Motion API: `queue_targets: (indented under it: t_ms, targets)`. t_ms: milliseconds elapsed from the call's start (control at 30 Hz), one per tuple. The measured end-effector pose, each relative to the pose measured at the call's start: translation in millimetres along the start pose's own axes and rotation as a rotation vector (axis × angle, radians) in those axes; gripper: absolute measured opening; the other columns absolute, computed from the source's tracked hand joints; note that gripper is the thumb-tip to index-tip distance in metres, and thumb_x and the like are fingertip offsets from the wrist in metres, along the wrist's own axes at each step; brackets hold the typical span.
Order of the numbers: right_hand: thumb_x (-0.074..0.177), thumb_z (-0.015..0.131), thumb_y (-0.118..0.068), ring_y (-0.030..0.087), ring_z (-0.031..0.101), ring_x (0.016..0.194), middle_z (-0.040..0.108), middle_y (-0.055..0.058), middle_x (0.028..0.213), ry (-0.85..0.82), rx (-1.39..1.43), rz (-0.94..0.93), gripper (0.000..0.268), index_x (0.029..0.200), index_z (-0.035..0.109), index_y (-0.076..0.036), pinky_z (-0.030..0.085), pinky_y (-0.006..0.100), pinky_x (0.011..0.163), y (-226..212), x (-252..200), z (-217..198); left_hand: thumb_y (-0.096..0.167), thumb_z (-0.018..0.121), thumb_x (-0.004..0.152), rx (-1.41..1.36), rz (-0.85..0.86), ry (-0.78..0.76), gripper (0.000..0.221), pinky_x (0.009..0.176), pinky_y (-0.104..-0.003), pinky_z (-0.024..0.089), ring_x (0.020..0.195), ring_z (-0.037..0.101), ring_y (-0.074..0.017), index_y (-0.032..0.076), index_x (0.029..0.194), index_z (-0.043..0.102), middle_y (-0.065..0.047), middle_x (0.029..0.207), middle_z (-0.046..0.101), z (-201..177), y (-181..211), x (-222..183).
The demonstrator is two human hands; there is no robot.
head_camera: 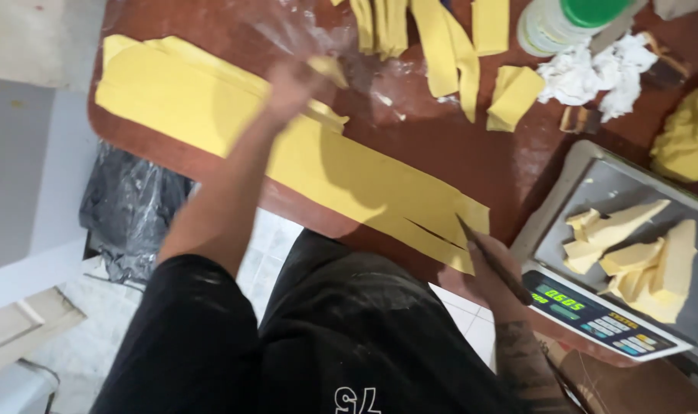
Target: Cut a sheet of dough into portions, weigh them, and fold them on a bakery work table.
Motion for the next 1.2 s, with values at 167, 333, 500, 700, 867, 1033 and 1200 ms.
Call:
queue_targets:
  t_ms: [167,333,500,700,867,1033,1200]
  targets:
    - [0.096,0.066,-0.024,0.017,0.069,0.105,0.076,0.004,0.116,0.104,0.101,-0.064,0.028,0.120,0.077,-0.015,0.051,0.033,0.095,-8,9,-1,-0.008,0.072,0.085,0.055,0.535,0.643,0.034,0.085,-0.034,0.052,0.099,0.063,-0.0212,0.003,0.117,0.068,-0.010,0.110,0.071,-181,43,-23]
    - [0.097,0.067,-0.018,0.017,0.069,0.095,0.074,0.007,0.110,0.168,0.249,0.080,0.025,0.118,0.076,-0.008,0.054,0.033,0.088,-73,-14,13,0.007,0.068,0.086,0.308,0.521,0.783,0.034,0.068,-0.035,0.049,0.077,0.057,-0.0152,0.006,0.120,0.065,-0.006,0.090,0.067,-208,-20,14]
    - [0.098,0.065,-0.025,0.024,0.070,0.099,0.075,0.011,0.105,0.141,0.188,0.215,0.030,0.120,0.076,-0.008,0.054,0.039,0.096,-147,-29,53,0.042,0.081,0.085,0.603,0.088,0.258,0.047,0.073,-0.052,0.051,0.084,0.068,-0.0395,0.011,0.109,0.057,-0.013,0.095,0.070,-115,-99,46]
    - [0.096,0.063,-0.032,0.022,0.064,0.125,0.074,0.007,0.126,0.097,0.092,0.240,0.033,0.125,0.075,-0.020,0.045,0.035,0.109,-245,-42,94,0.070,0.086,0.061,1.119,0.311,0.020,0.083,0.096,-0.051,0.039,0.106,0.049,-0.0349,0.024,0.125,0.059,-0.012,0.112,0.054,-91,-123,28]
    - [0.100,0.063,-0.023,0.021,0.069,0.114,0.077,0.008,0.116,0.137,0.116,0.101,0.026,0.122,0.076,-0.015,0.050,0.036,0.097,-282,-59,111,0.029,0.040,0.085,0.316,-0.132,-0.202,0.026,0.072,-0.044,0.040,0.079,0.056,-0.0290,0.011,0.080,0.059,-0.012,0.086,0.067,-161,-57,37]
    - [0.096,0.068,-0.032,0.025,0.069,0.114,0.076,0.010,0.115,0.191,0.019,0.214,0.029,0.120,0.077,-0.017,0.051,0.039,0.098,-238,-46,130,0.015,0.053,0.086,-0.523,0.054,0.256,0.035,0.066,-0.029,0.050,0.081,0.060,-0.0136,0.014,0.118,0.068,-0.003,0.105,0.070,-282,-188,87]
    - [0.100,0.069,-0.023,0.021,0.070,0.098,0.075,0.012,0.103,0.264,0.096,0.046,0.023,0.116,0.076,-0.007,0.053,0.036,0.090,-265,-45,131,0.024,0.040,0.082,-0.242,-0.303,0.437,0.052,0.071,-0.034,0.054,0.097,0.064,-0.0207,0.011,0.124,0.069,-0.010,0.116,0.070,-349,-153,66]
Point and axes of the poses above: each hand's wrist, its own x-axis towards the middle knuckle, its own z-axis out of the palm, y = z × x, the point moved 4 cm from there along x, towards the middle knuckle
